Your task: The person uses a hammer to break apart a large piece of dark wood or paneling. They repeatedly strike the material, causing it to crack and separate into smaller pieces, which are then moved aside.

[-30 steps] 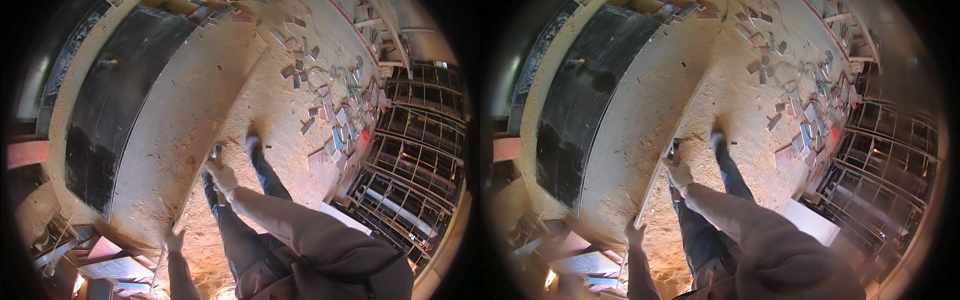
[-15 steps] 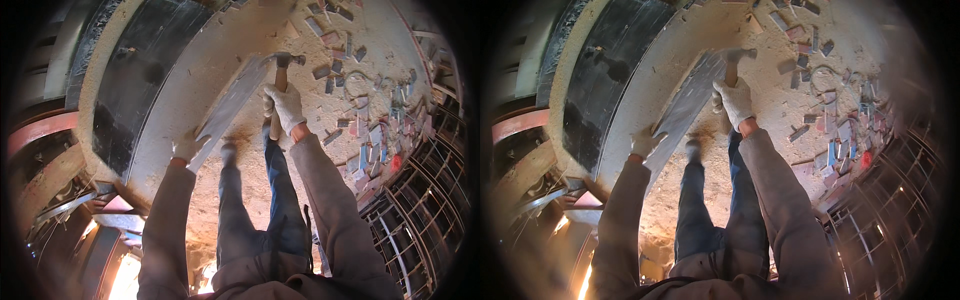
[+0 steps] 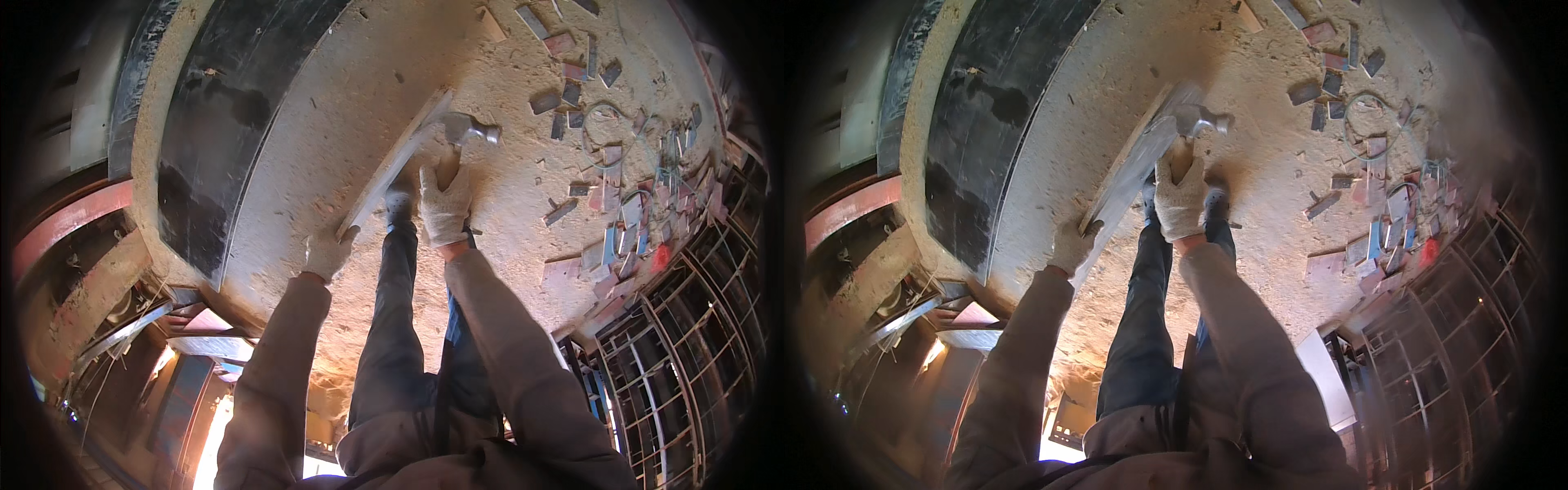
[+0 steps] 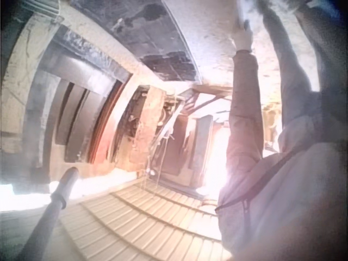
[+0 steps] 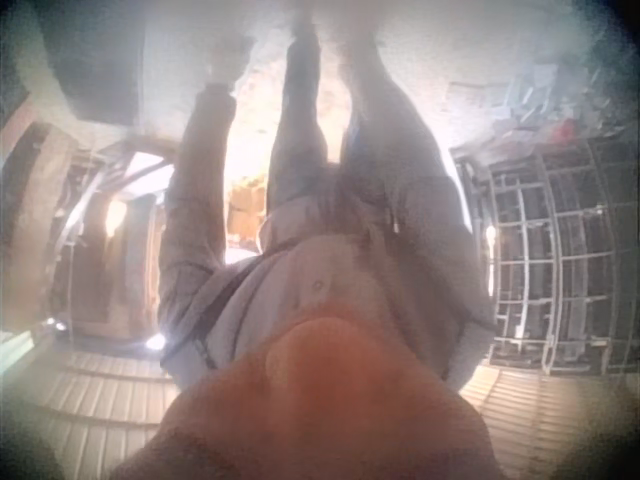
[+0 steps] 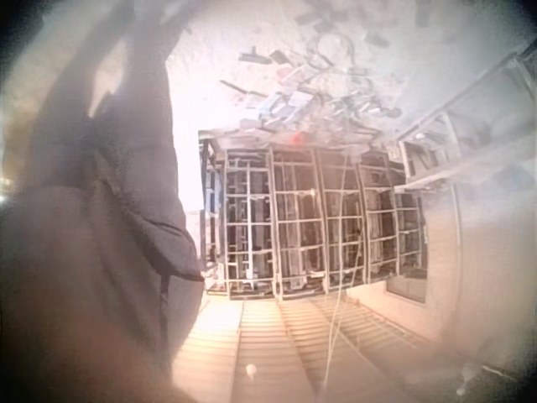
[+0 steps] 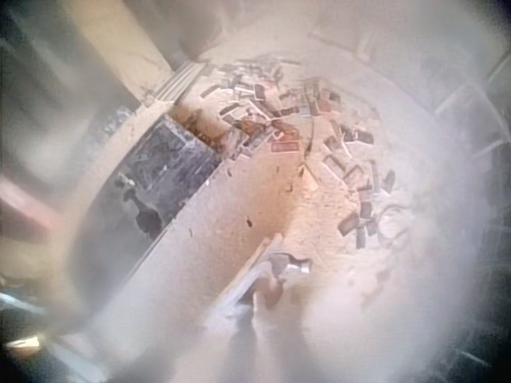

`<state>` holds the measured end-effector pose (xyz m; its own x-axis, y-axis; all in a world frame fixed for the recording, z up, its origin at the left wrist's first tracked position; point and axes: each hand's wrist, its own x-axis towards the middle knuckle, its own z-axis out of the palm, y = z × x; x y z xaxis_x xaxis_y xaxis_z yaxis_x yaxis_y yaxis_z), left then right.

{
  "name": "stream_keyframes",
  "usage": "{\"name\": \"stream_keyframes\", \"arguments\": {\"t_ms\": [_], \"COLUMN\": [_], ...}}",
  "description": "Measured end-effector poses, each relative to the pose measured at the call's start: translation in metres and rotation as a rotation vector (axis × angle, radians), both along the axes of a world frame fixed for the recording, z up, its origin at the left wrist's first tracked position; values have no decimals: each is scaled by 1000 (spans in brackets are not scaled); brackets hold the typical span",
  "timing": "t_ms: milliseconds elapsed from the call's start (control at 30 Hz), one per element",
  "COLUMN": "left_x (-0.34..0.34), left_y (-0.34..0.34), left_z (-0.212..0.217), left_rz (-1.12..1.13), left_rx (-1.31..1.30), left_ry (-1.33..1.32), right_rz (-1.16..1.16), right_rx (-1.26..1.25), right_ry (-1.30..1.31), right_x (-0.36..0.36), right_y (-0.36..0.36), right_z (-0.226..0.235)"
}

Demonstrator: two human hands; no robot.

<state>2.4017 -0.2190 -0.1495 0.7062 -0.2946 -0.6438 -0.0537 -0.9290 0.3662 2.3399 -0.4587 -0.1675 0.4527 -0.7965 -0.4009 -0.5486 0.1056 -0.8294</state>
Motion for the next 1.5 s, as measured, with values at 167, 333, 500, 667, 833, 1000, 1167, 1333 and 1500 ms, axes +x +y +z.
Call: {"name": "stream_keyframes", "arguments": {"t_ms": [167,333,500,667,833,1000,1167,1333,1500], "left_x": [3,-8,-24,-19,-29,-38,-40,-43,-45], "left_y": [-2,-2,-10,-11,-5,-16,-28,-30,-16], "left_z": [-1,-3,12,4,-2,3,17,15,9], "left_rz": [-22,-28,-12,-22,-52,-69,-44,-13,-48], "left_rx": [-36,-195,3,-70,-84,-181,-137,-113,-131], "left_ry": [-15,-34,144,96,-7,-64,-53,-12,-41], "right_rz": [-414,-691,-478,-361,-524,-464,-570,-477,-858], "right_rx": [236,271,487,825,897,1309,1292,1239,1041], "right_ry": [-90,-157,-49,-472,-437,-512,-574,-392,-471], "right_x": [26,59,0,-66,-77,-87,-103,-76,-61], "right_y": [38,70,2,-67,-44,-45,-42,-27,-21], "right_z": [-32,-29,32,85,81,52,55,84,78]}}
